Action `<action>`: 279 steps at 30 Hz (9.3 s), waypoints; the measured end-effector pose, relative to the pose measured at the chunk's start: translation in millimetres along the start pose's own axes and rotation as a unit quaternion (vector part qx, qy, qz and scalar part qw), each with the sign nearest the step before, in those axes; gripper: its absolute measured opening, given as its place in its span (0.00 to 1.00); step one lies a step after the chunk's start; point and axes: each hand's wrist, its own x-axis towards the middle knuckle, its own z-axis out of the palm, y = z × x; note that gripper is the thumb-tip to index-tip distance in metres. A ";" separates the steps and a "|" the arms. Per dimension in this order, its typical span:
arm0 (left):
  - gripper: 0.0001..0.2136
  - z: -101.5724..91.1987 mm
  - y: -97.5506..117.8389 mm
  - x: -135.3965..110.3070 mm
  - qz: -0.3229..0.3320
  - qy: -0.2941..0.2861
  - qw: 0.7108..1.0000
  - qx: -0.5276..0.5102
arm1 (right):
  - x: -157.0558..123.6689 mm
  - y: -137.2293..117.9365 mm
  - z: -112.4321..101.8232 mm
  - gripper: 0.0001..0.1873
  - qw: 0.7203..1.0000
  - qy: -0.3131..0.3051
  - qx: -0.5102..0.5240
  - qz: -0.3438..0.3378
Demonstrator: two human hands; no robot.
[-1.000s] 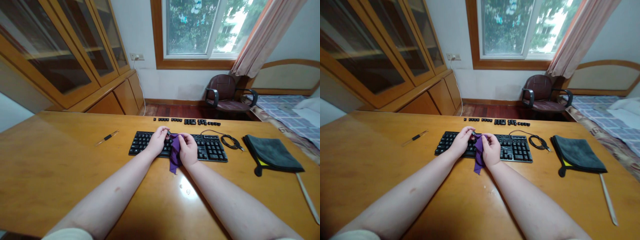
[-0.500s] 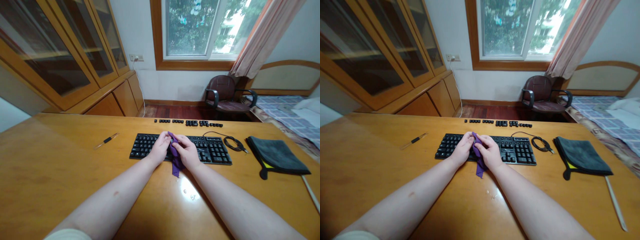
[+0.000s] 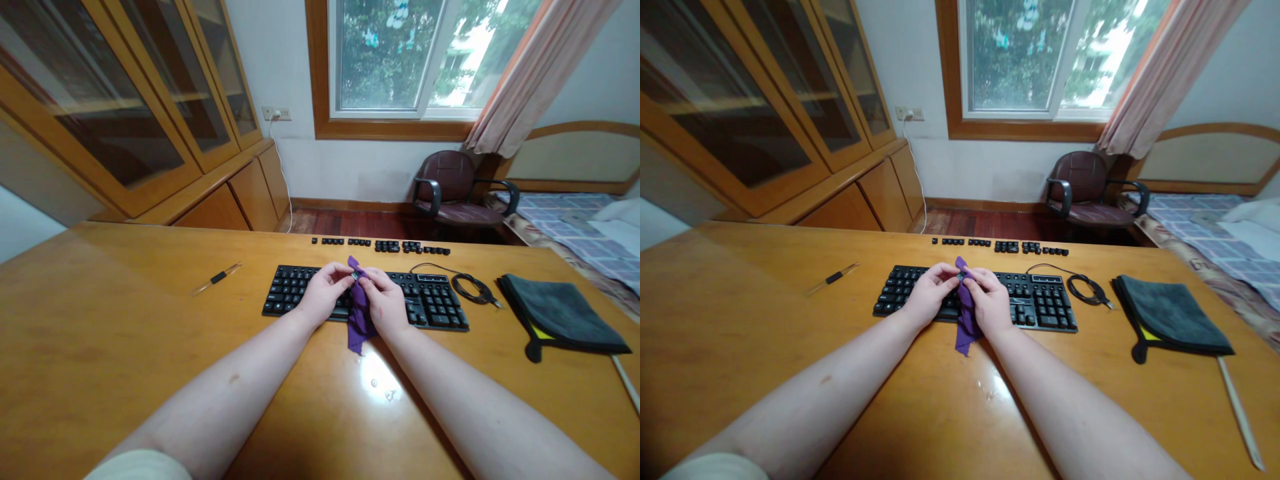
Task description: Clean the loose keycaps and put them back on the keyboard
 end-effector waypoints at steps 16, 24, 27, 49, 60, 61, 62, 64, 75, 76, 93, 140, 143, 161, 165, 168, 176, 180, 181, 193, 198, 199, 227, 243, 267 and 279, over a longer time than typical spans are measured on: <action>0.10 8.4 -7.1 -4.4 -0.039 0.065 0.995 -0.060 | -1.2 -3.0 -1.6 0.07 0.999 0.043 -0.015 0.002; 0.10 9.5 -8.9 -5.6 -0.035 0.075 0.994 -0.073 | 0.7 -8.4 -3.4 0.08 0.999 0.008 -0.048 -0.018; 0.09 9.9 -7.4 -6.1 -0.036 0.076 0.995 -0.054 | 2.3 -7.1 -4.7 0.07 0.998 0.032 -0.059 -0.008; 0.12 3.9 0.8 -4.6 0.055 0.033 0.993 0.103 | 5.3 -1.7 -3.9 0.12 0.999 -0.005 0.012 0.039; 0.12 7.3 0.8 -5.7 0.049 0.043 0.997 0.041 | 3.1 -3.9 -3.4 0.12 1.000 -0.005 -0.006 0.020; 0.12 6.5 1.0 -5.4 0.055 0.043 0.996 0.048 | 3.3 -4.7 -3.5 0.12 1.000 -0.007 -0.007 0.019; 0.11 5.7 1.3 -5.2 0.061 0.042 0.995 0.061 | 3.4 -5.2 -3.7 0.13 1.000 -0.010 -0.007 0.018; 0.11 4.4 1.8 -4.6 0.069 0.040 0.993 0.089 | 3.6 -4.8 -3.9 0.12 1.000 -0.011 -0.008 0.015; 0.08 5.3 1.2 -2.4 0.025 0.065 0.997 0.041 | 4.6 -0.1 -3.5 0.14 1.000 -0.023 0.004 0.017; 0.08 4.8 0.7 -2.2 0.022 0.067 0.997 0.040 | 4.4 0.2 -3.8 0.14 0.999 -0.027 0.005 0.016; 0.10 4.4 -4.2 -1.0 -0.022 0.074 0.997 0.030 | 3.9 -4.4 -7.2 0.07 0.998 0.018 -0.064 -0.011; 0.08 -3.3 1.0 -7.7 0.267 0.045 0.862 0.429 | 7.4 3.2 -2.4 0.10 0.991 0.018 0.031 0.125; 0.09 -4.6 0.4 -7.4 0.255 0.046 0.867 0.426 | 7.0 1.4 -1.9 0.11 0.991 0.012 0.042 0.123; 0.12 -17.6 0.9 5.9 0.184 0.061 0.870 0.453 | -13.1 -17.8 2.3 0.08 0.960 -0.262 -0.098 -0.017; 0.10 -18.4 0.0 8.1 0.158 -0.026 0.820 0.549 | -12.8 -18.0 1.6 0.06 0.954 -0.248 -0.146 -0.086; 0.10 -16.3 -3.7 8.6 0.148 -0.086 0.787 0.593 | -12.9 -16.1 0.7 0.05 0.953 -0.235 -0.148 -0.118; 0.09 -15.2 -6.0 10.5 0.127 -0.083 0.753 0.640 | -15.2 -22.7 -0.1 0.09 0.936 -0.260 -0.183 -0.149; 0.08 -17.8 -0.3 9.3 0.087 -0.015 0.747 0.659 | -16.2 -23.3 0.3 0.10 0.934 -0.264 -0.194 -0.140; 0.08 -18.7 1.1 9.0 0.084 -0.002 0.751 0.655 | -15.9 -22.9 0.3 0.10 0.934 -0.263 -0.197 -0.141; 0.13 -25.1 2.0 11.6 0.118 0.006 0.822 0.557 | -10.3 -14.8 -2.0 0.09 0.963 -0.095 -0.239 -0.085; 0.12 -26.7 -0.1 13.1 0.087 -0.001 0.810 0.580 | -8.6 -15.9 -3.5 0.09 0.967 -0.054 -0.238 -0.067; 0.12 -27.0 -0.2 13.3 0.085 -0.004 0.806 0.585 | -7.6 -15.2 -3.7 0.09 0.970 -0.038 -0.234 -0.054; 0.13 -22.7 1.9 11.0 0.084 -0.032 0.764 0.639 | -1.6 -10.9 -3.1 0.11 0.990 0.071 -0.106 0.064; 0.10 -20.8 1.2 12.7 0.088 -0.044 0.762 0.640 | -1.9 -9.4 -1.9 0.12 0.991 0.054 -0.102 0.064; 0.09 -20.7 6.4 11.3 0.068 -0.035 0.768 0.636 | -2.4 -10.4 -2.7 0.11 0.992 0.049 -0.104 0.059; 0.11 -20.2 6.8 11.4 0.066 -0.044 0.758 0.647 | -2.2 -8.5 -2.6 0.12 0.992 0.043 -0.100 0.060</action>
